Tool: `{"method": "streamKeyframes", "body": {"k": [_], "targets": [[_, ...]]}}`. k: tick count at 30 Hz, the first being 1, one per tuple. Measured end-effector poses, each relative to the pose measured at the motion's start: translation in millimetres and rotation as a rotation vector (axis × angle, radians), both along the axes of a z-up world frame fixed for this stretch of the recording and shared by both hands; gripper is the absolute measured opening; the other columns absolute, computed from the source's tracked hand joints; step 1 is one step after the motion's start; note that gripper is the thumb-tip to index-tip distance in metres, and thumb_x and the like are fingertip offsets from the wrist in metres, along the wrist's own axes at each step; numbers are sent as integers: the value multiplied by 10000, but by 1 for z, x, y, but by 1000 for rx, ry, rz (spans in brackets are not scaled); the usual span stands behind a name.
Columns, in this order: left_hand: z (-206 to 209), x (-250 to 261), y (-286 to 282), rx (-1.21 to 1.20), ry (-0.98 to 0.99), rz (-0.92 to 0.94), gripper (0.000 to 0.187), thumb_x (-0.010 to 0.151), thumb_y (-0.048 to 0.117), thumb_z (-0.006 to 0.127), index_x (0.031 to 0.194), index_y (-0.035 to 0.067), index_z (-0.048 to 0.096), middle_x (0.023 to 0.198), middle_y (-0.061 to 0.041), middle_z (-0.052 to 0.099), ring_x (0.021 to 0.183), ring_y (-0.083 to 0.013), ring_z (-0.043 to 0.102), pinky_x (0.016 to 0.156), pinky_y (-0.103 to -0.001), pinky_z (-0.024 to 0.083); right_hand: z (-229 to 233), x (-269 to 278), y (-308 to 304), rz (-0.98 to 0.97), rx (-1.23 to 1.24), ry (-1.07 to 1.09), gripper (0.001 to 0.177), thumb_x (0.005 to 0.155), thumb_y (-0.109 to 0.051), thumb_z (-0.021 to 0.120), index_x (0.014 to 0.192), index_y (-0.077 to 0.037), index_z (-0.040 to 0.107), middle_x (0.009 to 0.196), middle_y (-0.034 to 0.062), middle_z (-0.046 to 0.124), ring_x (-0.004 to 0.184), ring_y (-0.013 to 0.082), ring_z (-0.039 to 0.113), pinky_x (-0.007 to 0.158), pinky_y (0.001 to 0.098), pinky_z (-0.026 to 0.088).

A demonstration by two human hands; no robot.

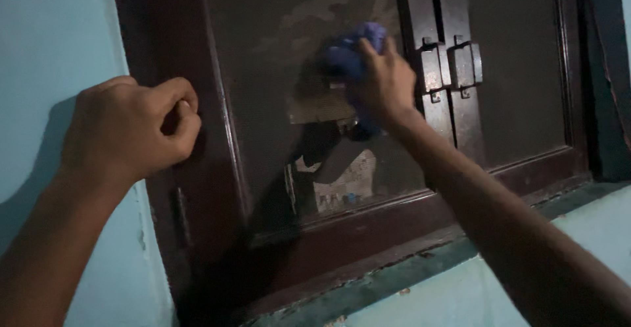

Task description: The person wipes the glass panes and wooden frame of a window using a blue cloth.

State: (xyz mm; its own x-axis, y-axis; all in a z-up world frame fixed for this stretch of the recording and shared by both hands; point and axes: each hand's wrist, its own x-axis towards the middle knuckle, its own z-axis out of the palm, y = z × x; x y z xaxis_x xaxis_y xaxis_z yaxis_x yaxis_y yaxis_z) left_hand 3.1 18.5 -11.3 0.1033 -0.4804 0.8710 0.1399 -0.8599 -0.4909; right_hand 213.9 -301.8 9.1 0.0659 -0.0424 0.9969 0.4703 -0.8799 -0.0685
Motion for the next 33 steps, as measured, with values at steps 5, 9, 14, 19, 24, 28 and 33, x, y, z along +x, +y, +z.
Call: {"method": "streamKeyframes", "body": {"k": [5,9,14,19,24,28,33], "targets": [[0,2,-4,-48,21,55,103,929,212,667,886,188,758,498,3,620,425,-129,561,670,-335,564,-21,2,-40,-167,74,-5,639,844,-314,846,1390,-149,556,1224,287,522,846,391,685,574,472,606],[-1,-1,-9,-61,33,33,109,927,212,668,856,183,745,508,-3,631,423,-121,569,705,-347,563,-22,3,-22,61,230,71,624,852,-263,821,1389,-118,537,1258,262,533,812,373,698,594,438,629],[0,-6,-15,-58,36,-68,101,905,191,669,839,161,740,509,-23,640,415,-146,571,715,-358,564,-28,-23,62,176,59,-111,689,801,-199,826,1408,-107,511,1278,263,556,873,358,710,621,427,636],[0,-5,-14,-60,31,-89,91,879,183,676,825,154,743,474,-39,631,409,-168,569,726,-359,566,-39,-91,145,409,-94,2,703,798,-177,813,1428,-164,500,1245,222,576,945,356,706,737,440,638],[-2,-4,-12,-60,27,-82,98,888,200,666,851,149,741,518,-27,645,449,-178,564,654,-353,551,-44,-103,152,359,-283,-160,711,764,-220,847,1389,-220,507,1262,209,563,1080,390,675,786,469,635],[1,-7,-12,-84,100,-27,105,889,200,651,859,174,747,491,-16,648,415,-157,574,656,-352,552,-33,-82,110,238,-325,8,739,820,-286,824,1449,-264,438,1387,269,456,1046,411,653,689,443,636],[1,-6,-13,-75,79,-8,105,903,198,652,864,170,746,486,-14,632,416,-152,580,677,-356,560,-27,-47,55,202,-134,36,737,879,-376,756,1509,-255,393,1330,228,528,958,338,693,647,403,641]]}}
